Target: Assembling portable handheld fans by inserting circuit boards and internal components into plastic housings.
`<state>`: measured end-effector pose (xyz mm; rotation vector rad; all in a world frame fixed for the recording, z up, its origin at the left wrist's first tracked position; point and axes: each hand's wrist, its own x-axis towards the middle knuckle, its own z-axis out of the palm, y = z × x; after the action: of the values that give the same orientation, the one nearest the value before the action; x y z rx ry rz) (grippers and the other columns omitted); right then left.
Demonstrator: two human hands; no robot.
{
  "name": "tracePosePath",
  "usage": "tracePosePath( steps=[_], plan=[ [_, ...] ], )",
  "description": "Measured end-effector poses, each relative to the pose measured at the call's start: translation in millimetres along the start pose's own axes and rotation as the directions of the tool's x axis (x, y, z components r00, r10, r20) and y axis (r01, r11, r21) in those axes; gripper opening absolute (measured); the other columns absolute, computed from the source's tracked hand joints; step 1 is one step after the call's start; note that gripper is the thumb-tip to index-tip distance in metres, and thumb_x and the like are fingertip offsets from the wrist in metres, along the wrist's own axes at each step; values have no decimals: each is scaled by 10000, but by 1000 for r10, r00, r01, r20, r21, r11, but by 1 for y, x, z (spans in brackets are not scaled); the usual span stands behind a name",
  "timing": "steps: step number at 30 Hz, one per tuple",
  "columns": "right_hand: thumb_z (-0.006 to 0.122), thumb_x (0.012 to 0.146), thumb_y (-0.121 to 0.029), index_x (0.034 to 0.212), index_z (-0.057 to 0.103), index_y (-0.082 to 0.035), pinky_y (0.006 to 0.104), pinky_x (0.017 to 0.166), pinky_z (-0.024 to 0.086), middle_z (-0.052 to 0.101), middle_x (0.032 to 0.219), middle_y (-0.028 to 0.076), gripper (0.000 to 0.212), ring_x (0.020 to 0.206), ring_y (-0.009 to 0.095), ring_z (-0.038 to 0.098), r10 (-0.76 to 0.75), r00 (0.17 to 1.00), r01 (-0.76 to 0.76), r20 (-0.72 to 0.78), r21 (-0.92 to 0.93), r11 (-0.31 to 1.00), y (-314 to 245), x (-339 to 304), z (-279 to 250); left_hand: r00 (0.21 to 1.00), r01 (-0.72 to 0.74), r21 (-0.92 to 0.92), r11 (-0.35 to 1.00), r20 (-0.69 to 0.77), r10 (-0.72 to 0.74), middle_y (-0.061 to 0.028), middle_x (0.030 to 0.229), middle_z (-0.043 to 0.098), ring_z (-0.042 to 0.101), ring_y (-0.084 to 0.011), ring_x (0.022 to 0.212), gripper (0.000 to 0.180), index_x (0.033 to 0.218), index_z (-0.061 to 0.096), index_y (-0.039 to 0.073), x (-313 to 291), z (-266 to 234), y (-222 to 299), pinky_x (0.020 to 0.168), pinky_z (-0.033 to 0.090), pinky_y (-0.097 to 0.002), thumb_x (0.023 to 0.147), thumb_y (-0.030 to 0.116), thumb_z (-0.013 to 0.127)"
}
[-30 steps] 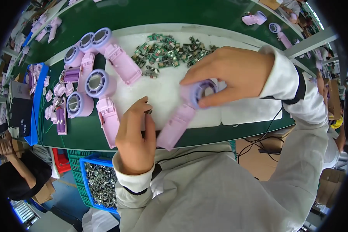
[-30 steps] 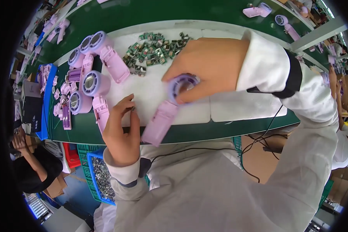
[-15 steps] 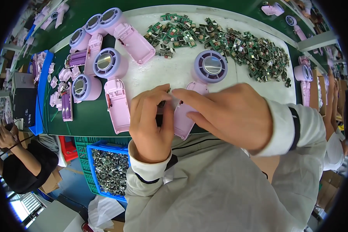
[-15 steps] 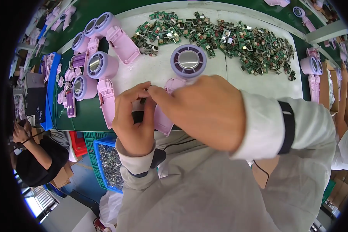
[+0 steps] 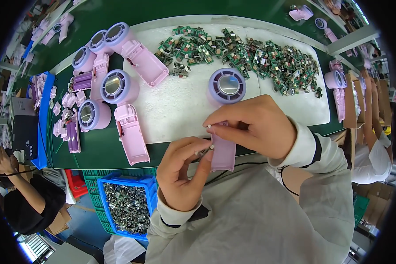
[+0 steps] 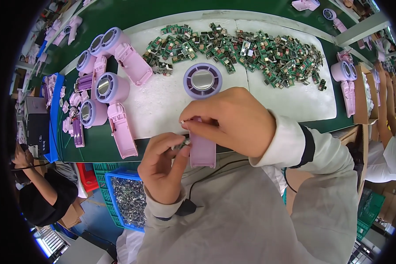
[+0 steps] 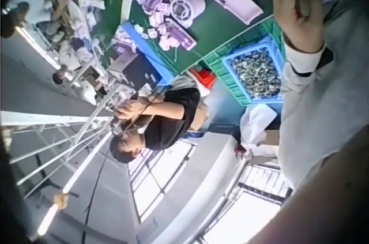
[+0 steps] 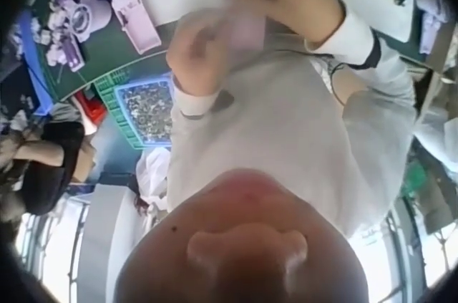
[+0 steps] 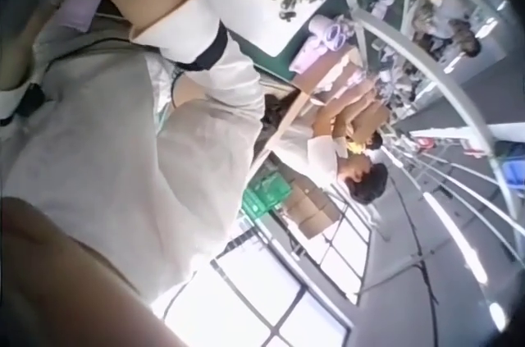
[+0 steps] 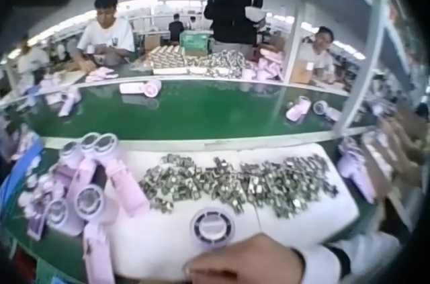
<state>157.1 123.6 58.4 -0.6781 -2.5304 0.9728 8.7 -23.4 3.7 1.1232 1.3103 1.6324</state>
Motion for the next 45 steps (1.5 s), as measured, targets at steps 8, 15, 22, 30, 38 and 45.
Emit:
tracePosePath(
  steps=[8,15,22,30,38,45],
  plan=[
    [771,828,-93,963,751,-80,339,559,529,724,783,82,137,630,255,682,-176,976,143,-132,-226,964,12,-1,13,982,8,-38,999,-186,-15,-149,1170,685,670,-188,1065,297,1204,651,-48,14,-1,2,886,555,-274,914,-110,666],
    [776,808,-74,967,744,-64,316,511,487,671,678,65,163,554,209,643,-151,974,126,-171,-152,980,12,-3,13,983,80,-78,994,-158,-91,-161,1195,694,703,-200,1032,332,1293,620,-57,29,3,0,921,560,-301,962,-78,627],
    [776,806,-85,951,735,-45,286,451,401,545,546,37,155,453,141,548,-71,980,77,-187,25,997,8,-1,7,993,98,-123,987,-56,-106,-164,1166,712,708,-201,1037,315,1296,619,-79,30,8,-2,932,558,-309,982,-56,612],
    [779,807,-98,931,734,-51,287,441,373,520,517,30,141,438,141,526,-90,980,99,-180,44,994,11,-1,1,995,94,-157,983,-5,-96,-169,1151,721,708,-209,1038,290,1275,631,-84,31,3,-2,939,558,-320,989,-47,608],
    [802,832,-90,964,747,-53,270,450,326,490,516,7,148,438,95,445,-28,996,41,-81,164,986,12,-6,-9,989,125,-284,951,113,-96,-210,1229,674,704,-263,1036,288,1250,660,-35,30,-7,-12,900,602,-368,972,-84,604],
    [799,862,-54,1010,754,-55,243,510,317,404,525,-37,155,497,38,373,116,993,-98,-11,467,879,22,-14,-4,971,174,-387,905,219,-93,-203,1202,662,694,-264,1027,305,1232,687,10,33,-9,-16,883,617,-370,961,-102,606]
  ],
)
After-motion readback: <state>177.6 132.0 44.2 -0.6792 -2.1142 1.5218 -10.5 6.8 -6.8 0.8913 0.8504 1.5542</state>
